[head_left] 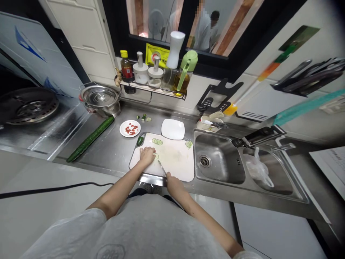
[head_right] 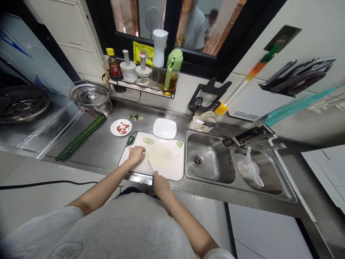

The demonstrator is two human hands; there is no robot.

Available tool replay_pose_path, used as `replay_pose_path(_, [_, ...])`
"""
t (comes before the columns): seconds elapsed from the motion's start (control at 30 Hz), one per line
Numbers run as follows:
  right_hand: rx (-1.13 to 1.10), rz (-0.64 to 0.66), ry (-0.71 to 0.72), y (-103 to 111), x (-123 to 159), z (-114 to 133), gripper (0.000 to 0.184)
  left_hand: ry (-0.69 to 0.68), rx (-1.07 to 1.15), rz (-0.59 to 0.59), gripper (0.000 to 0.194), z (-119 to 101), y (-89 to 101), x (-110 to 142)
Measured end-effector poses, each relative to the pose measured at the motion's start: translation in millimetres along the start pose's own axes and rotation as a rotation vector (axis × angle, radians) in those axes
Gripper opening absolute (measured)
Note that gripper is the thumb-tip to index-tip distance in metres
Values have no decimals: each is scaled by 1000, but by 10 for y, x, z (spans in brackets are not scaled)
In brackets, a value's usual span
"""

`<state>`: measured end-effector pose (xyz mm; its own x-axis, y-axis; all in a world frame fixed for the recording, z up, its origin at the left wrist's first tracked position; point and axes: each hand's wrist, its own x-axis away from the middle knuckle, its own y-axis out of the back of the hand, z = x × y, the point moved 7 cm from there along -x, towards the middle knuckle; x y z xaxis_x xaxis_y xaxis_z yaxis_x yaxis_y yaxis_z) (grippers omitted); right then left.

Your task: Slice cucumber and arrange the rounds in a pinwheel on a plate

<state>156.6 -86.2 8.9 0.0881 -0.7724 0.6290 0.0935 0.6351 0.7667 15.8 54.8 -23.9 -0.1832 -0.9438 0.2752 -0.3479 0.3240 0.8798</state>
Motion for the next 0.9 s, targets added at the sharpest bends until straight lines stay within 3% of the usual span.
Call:
replay_pose_path(0.23, [-108, 2, 9, 15, 118, -265, 28, 4, 29, -10, 18, -73, -13, 43])
replay_pose_path(0.43, [-288, -132, -55, 54, 62, -532, 28, 88, 206, 28, 9, -38, -13, 116])
replay_pose_path(0.7, [-319, -173, -104, 40, -55, -651, 35, 317, 341, -52, 20, 487, 47, 347])
replay_pose_path(0.9, [-307, -158, -104, 83, -74, -655, 29, 335, 328, -94, 19, 693, 140, 336])
